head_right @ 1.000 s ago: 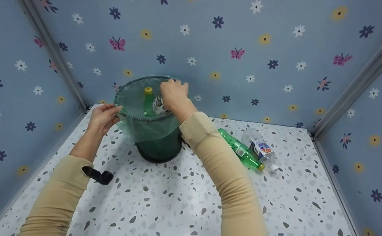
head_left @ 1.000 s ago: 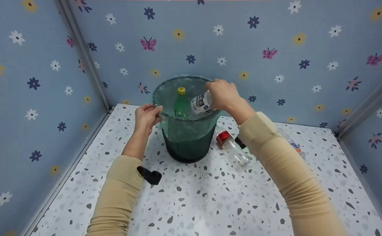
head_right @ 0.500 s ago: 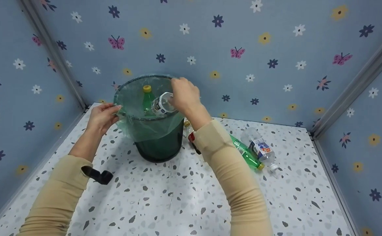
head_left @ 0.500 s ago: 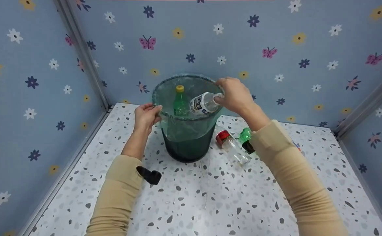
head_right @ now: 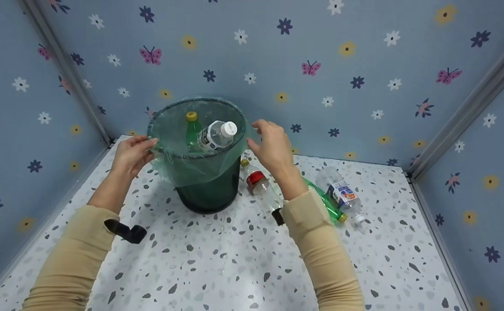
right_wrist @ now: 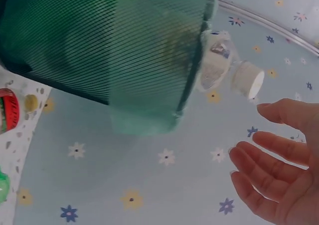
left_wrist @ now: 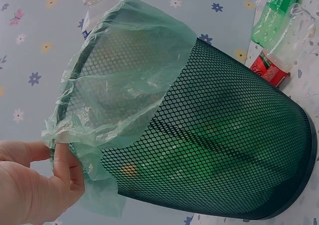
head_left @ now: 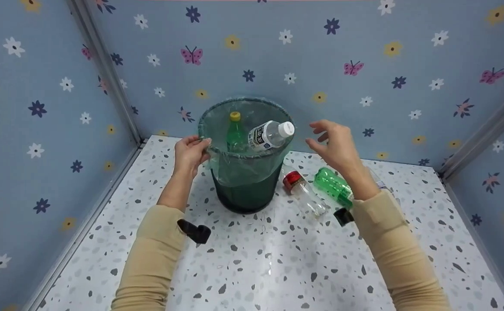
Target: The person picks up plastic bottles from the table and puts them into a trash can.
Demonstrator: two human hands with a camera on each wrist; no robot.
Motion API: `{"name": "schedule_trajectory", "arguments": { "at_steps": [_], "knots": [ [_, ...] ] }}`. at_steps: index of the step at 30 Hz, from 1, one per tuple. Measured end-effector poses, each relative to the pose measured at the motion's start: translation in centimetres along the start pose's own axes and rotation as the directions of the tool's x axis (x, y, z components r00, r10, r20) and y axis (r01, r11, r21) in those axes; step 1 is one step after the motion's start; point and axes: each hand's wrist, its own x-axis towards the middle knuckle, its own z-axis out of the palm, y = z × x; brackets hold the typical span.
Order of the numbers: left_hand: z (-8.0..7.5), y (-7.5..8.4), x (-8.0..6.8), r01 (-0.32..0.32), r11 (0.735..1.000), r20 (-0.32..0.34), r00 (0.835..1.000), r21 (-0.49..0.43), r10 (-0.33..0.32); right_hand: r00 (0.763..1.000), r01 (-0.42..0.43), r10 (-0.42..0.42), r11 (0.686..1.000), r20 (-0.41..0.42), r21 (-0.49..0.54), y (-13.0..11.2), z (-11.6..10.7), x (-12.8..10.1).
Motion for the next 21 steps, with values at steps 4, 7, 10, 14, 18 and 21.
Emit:
{"name": "schedule_trajectory", "arguments": {
  "at_steps": [4, 7, 10, 14, 18, 21],
  "knots": [
    [-0.1, -0.1, 0.1, 0.006, 1.000, -0.006, 1.000, -0.003, -0.006, 0.999, 0.005, -0.003, 0.999, -0.050, 0.042, 1.8, 1.0, -1.3],
    [-0.1, -0.1, 0.1, 0.010, 1.000, -0.004, 1.000, -0.009, -0.010, 0.997, 0.012, -0.006, 0.996, -0.073, 0.083, 3.4, 2.0, -2.2],
    [-0.1, 0.0, 0.1, 0.010, 1.000, 0.002, 1.000, -0.011, -0.010, 0.996, 0.005, 0.006, 0.993, -0.094, 0.121, 4.9, 3.1, -3.0],
    [-0.1, 0.0, 0.0, 0.009, 1.000, 0.003, 1.000, -0.019, -0.009, 0.991, -0.004, 0.020, 0.993, -0.135, 0.119, 6.7, 4.8, -3.8],
    [0.0, 0.0, 0.0, -0.001, 1.000, 0.006, 1.000, -0.015, 0.001, 0.986, -0.018, 0.036, 0.994, -0.165, 0.106, 8.5, 6.7, -4.3],
    [0.0, -0.1, 0.0, -0.009, 1.000, 0.007, 1.000, -0.010, 0.009, 0.985, -0.041, 0.057, 0.994, -0.165, 0.101, 9.9, 8.1, -4.5]
  ]
}}
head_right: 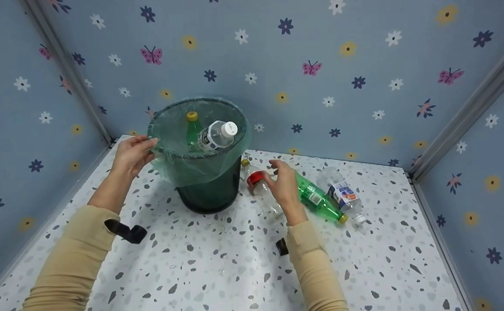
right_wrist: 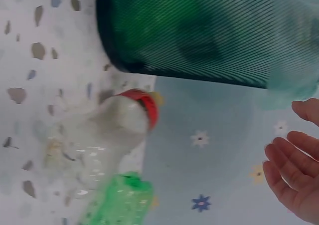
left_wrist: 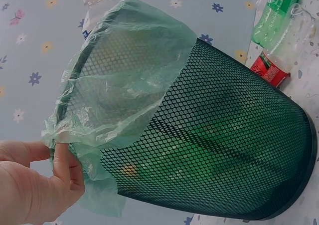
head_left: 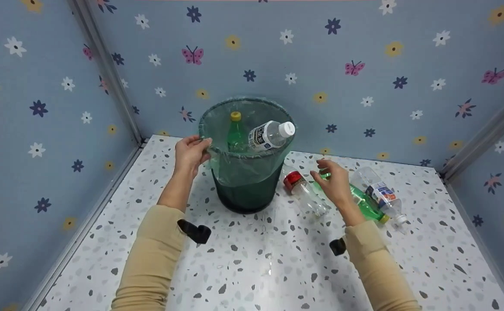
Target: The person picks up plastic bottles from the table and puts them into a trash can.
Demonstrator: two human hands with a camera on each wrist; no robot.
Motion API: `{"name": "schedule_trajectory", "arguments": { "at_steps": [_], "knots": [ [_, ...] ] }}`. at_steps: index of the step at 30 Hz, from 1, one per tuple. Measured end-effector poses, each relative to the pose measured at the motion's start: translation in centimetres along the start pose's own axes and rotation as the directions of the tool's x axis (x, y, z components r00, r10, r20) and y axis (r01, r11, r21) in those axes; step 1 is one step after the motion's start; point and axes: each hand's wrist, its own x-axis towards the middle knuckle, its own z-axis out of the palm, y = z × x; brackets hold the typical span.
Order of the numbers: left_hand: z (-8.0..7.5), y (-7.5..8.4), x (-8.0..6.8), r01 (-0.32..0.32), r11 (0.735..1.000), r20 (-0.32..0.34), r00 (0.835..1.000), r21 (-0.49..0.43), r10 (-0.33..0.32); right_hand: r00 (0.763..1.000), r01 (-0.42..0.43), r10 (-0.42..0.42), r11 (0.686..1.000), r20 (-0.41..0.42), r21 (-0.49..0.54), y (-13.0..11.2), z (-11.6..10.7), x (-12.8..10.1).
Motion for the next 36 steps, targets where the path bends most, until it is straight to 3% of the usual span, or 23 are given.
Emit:
{"name": "schedule_trajectory", "arguments": {
  "at_steps": [11, 24, 36],
  "knots": [
    [0.0, 0.0, 0.0, 0.012, 1.000, 0.009, 1.000, -0.016, -0.012, 0.999, -0.048, 0.049, 0.996, 0.014, -0.070, 4.0, 3.3, -1.5],
    [-0.1, 0.1, -0.1, 0.009, 1.000, 0.004, 1.000, -0.020, -0.009, 0.981, -0.119, 0.140, 0.981, 0.137, -0.152, 6.2, 5.6, -2.5],
    [-0.1, 0.1, -0.1, 0.001, 1.000, 0.003, 1.000, -0.026, -0.001, 0.908, -0.266, 0.330, 0.931, 0.260, -0.251, 6.4, 6.8, -3.0]
  ]
}}
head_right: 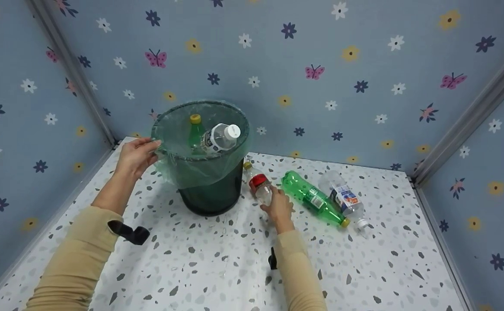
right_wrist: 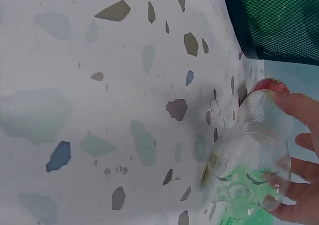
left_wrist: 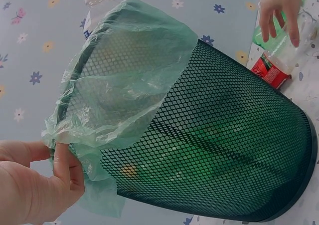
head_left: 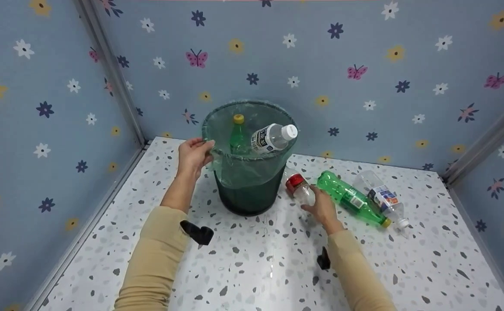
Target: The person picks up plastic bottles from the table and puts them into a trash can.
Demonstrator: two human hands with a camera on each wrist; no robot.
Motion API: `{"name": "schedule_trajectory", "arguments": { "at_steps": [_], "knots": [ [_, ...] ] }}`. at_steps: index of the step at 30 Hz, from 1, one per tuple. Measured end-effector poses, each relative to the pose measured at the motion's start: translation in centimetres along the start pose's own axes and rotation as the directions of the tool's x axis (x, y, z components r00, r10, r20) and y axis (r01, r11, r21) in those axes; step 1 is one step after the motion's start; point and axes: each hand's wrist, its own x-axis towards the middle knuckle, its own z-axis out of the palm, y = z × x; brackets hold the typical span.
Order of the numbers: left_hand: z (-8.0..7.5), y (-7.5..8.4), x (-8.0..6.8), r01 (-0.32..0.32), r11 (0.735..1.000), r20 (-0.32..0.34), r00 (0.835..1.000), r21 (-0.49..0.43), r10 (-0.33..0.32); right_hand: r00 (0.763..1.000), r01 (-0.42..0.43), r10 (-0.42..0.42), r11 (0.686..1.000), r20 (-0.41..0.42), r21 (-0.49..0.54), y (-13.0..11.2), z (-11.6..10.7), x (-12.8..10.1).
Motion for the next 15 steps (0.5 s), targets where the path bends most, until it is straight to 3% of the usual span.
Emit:
{"name": "schedule_trajectory", "arguments": {
  "at_steps": [5, 15],
  "knots": [
    [0.00, 0.08, -0.06, 0.011, 1.000, -0.003, 1.000, -0.003, -0.011, 0.999, -0.048, 0.049, 0.998, 0.023, -0.032, 0.04, 0.23, 0.01],
    [-0.04, 0.17, -0.17, 0.023, 1.000, 0.002, 1.000, -0.009, -0.023, 0.999, -0.049, 0.049, 0.999, 0.003, -0.018, 0.25, 0.35, -0.03]
  ]
}}
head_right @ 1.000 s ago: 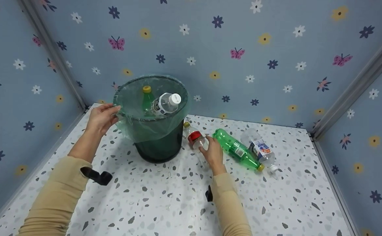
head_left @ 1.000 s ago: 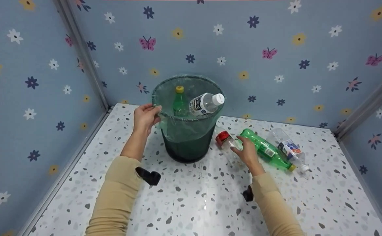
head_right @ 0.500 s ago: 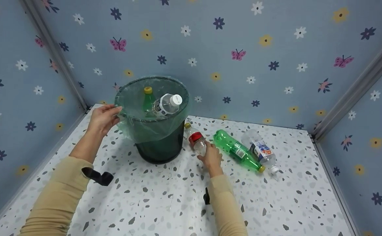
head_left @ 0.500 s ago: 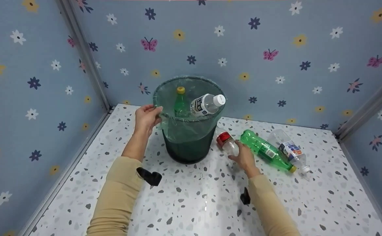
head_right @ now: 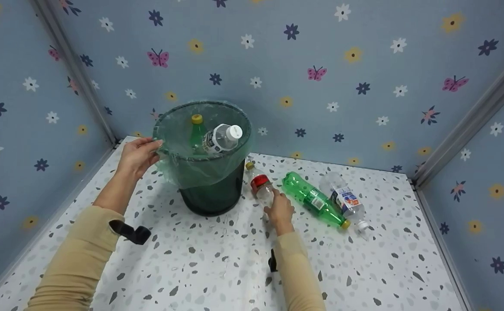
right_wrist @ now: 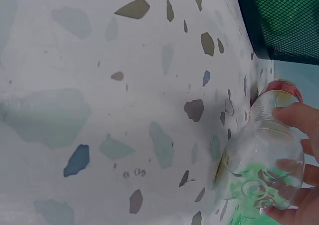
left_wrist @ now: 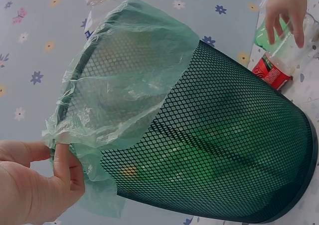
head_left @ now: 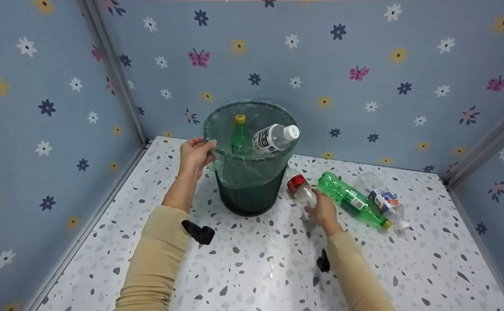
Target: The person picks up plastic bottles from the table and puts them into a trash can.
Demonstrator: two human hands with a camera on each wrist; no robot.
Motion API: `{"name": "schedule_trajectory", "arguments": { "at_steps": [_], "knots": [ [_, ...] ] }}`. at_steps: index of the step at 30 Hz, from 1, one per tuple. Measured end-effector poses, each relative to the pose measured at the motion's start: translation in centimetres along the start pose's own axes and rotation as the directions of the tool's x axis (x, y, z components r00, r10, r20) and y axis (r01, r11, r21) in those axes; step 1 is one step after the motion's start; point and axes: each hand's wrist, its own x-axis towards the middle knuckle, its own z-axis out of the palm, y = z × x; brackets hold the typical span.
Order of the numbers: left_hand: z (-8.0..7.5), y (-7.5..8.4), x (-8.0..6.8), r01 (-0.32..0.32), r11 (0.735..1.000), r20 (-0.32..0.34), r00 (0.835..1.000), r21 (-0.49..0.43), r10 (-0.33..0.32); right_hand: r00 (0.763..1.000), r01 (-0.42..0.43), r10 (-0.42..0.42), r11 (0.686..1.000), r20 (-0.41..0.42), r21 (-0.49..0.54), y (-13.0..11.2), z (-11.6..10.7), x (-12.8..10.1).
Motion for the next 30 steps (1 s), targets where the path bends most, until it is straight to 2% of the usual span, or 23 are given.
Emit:
{"name": "schedule_trajectory", "arguments": {
  "at_steps": [15, 30],
  "knots": [
    [0.1, -0.1, 0.4, 0.014, 1.000, -0.026, 1.000, 0.027, -0.014, 0.997, 0.034, -0.029, 0.997, -0.069, 0.070, 0.3, -1.5, -0.8],
    [0.1, 0.1, 0.2, 0.018, 1.000, -0.018, 1.000, -0.001, -0.018, 0.985, 0.092, -0.085, 0.995, -0.149, 0.042, -0.4, -6.5, -1.7]
  ]
}}
